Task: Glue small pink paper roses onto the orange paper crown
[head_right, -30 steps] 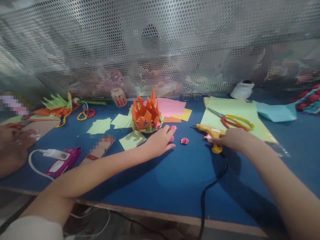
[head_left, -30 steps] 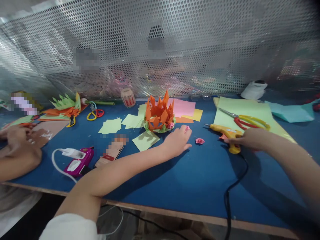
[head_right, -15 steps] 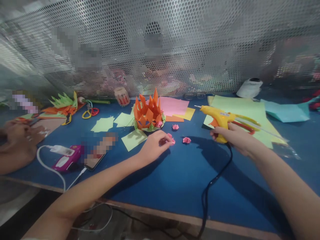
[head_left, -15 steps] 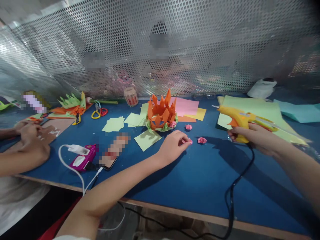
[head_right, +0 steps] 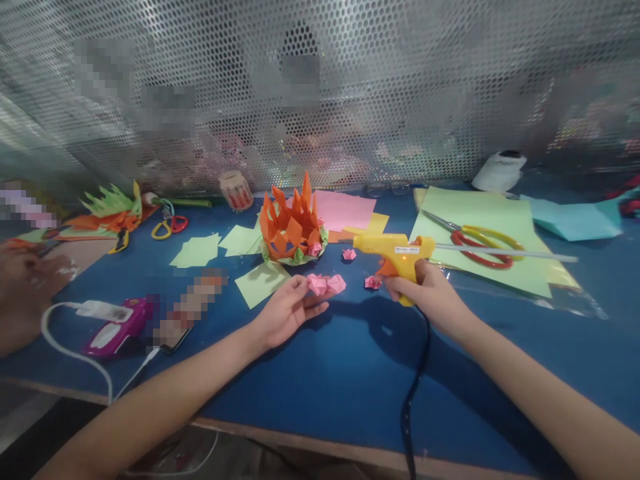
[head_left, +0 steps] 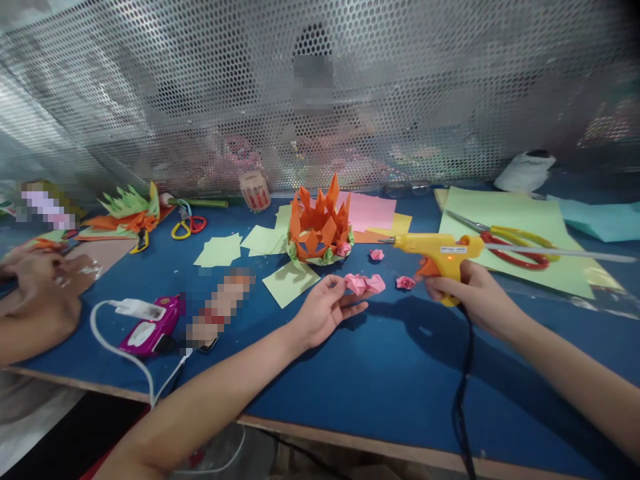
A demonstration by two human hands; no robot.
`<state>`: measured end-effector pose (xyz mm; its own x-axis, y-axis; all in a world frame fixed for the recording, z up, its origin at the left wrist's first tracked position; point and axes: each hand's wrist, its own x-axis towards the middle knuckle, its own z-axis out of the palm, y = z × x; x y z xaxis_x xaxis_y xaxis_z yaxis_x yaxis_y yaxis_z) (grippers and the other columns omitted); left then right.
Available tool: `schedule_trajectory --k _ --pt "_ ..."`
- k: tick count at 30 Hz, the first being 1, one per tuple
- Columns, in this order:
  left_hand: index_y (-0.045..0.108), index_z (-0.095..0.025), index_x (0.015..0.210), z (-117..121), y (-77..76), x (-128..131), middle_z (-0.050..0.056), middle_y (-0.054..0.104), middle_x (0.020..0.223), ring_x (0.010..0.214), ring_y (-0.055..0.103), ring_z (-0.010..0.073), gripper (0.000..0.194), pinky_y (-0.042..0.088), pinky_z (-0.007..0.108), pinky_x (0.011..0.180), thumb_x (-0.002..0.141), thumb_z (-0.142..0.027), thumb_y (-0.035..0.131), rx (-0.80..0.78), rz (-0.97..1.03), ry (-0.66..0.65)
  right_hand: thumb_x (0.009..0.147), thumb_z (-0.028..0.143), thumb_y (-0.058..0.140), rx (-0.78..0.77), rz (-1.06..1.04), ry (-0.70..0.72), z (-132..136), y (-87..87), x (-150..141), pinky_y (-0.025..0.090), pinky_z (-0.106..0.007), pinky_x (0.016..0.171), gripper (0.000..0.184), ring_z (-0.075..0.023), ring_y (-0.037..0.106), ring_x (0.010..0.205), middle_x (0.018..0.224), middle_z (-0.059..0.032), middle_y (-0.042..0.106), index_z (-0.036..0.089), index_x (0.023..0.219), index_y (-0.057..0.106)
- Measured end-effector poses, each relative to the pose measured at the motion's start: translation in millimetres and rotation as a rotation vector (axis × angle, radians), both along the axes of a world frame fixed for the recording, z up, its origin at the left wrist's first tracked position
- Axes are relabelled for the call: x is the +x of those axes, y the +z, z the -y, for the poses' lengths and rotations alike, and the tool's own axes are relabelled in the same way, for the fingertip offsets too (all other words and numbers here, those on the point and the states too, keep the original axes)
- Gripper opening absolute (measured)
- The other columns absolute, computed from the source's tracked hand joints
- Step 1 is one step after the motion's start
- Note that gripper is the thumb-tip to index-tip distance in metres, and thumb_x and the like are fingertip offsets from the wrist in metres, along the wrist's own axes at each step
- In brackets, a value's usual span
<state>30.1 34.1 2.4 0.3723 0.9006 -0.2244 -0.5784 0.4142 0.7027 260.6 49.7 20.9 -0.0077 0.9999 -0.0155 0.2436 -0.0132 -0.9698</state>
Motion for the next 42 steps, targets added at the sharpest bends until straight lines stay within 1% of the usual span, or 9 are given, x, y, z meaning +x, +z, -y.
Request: schedule_trajectory --k 3,7,13,16,23,25,29,34,42 --pt "0.044 -0.016 0.072 -1.5 0.2 -0.3 0.001 0.066 0.078 0.087 0.066 0.0167 0.020 0.051 0.031 0.079 0.077 -0.023 0.062 0.014 0.028 -0.031 0.072 0.034 0.063 -0.078 -0.156 0.143 4.2 -1.0 -10.2 0.038 -0.021 0.052 0.025 -0.0073 0.047 0.057 0.078 -0.0010 0.059 0.019 0.091 0.057" --pt "0.044 -0.016 0.075 3.1 3.6 2.2 0.002 0.067 0.083 0.083 0.066 0.0133 0.019 0.051 0.030 0.082 0.079 -0.024 0.061 0.065 0.037 -0.075 0.069 0.035 0.067 -0.119 -0.207 0.189 12.0 -5.8 -25.9 0.042 -0.022 0.051 0.028 -0.0056 0.047 0.056 0.107 -0.0039 0.058 0.021 0.092 0.057" --pt "0.042 -0.018 0.081 3.9 3.3 0.5 0.004 0.068 0.088 0.085 0.068 0.0200 0.021 0.052 0.032 0.078 0.079 -0.028 0.060 0.134 -0.027 -0.137 0.067 0.037 0.069 -0.243 -0.266 0.204 19.7 -13.3 -37.3 0.042 -0.022 0.049 0.037 -0.0080 0.050 0.054 0.083 -0.0027 0.061 0.020 0.097 0.058" --pt "0.043 -0.019 0.082 1.8 0.7 -2.2 0.003 0.068 0.087 0.086 0.067 0.0203 0.017 0.052 0.032 0.076 0.081 -0.028 0.057 0.134 -0.001 -0.163 0.066 0.038 0.070 -0.250 -0.288 0.182 20.7 -10.8 -39.0 0.041 -0.022 0.047 0.039 -0.0079 0.049 0.052 0.080 -0.0032 0.060 0.018 0.097 0.057" --pt "0.049 -0.019 0.081 1.2 4.6 -5.9 -0.002 0.064 0.074 0.070 0.065 0.0103 0.020 0.051 0.020 0.063 0.073 -0.026 0.067 -0.008 0.102 -0.092 0.067 0.038 0.068 -0.205 -0.360 0.182 18.4 -1.7 -34.3 0.041 -0.022 0.047 0.032 -0.0082 0.049 0.056 0.090 -0.0030 0.060 0.021 0.090 0.054" --pt "0.050 -0.019 0.080 1.4 7.1 -6.8 -0.001 0.064 0.078 0.069 0.063 0.0087 0.018 0.049 0.018 0.059 0.073 -0.022 0.067 -0.034 0.138 -0.087 0.067 0.037 0.068 -0.163 -0.362 0.137 15.2 -1.7 -30.6 0.040 -0.022 0.048 0.030 -0.0082 0.050 0.057 0.092 -0.0024 0.060 0.021 0.089 0.054" --pt "0.054 -0.016 0.080 2.5 10.6 -8.0 0.006 0.064 0.099 0.068 0.058 0.0040 0.010 0.045 0.014 0.059 0.077 -0.018 0.063 -0.028 0.216 -0.133 0.067 0.038 0.069 -0.077 -0.168 -0.076 7.0 -1.5 -22.2 0.041 -0.021 0.052 0.037 -0.0077 0.050 0.058 0.090 -0.0019 0.061 0.022 0.098 0.056" --pt "0.057 -0.013 0.078 4.0 10.9 -8.5 0.008 0.065 0.095 0.070 0.056 0.0034 0.011 0.044 0.011 0.064 0.075 -0.018 0.065 -0.020 0.204 -0.151 0.064 0.048 0.068 -0.154 0.033 -0.176 1.8 0.1 -13.5 0.036 -0.021 0.049 0.040 -0.0080 0.047 0.054 0.062 0.0015 0.054 0.017 0.084 0.054" --pt "0.057 -0.012 0.070 4.6 13.1 -7.9 0.003 0.064 0.081 0.065 0.058 0.0051 0.021 0.048 0.016 0.065 0.066 -0.024 0.073 -0.080 0.120 -0.157 0.071 0.054 0.058 -0.037 0.122 0.007 6.7 7.9 -13.4 0.036 -0.022 0.047 0.038 -0.0091 0.046 0.051 0.056 0.0002 0.053 0.016 0.071 0.052"
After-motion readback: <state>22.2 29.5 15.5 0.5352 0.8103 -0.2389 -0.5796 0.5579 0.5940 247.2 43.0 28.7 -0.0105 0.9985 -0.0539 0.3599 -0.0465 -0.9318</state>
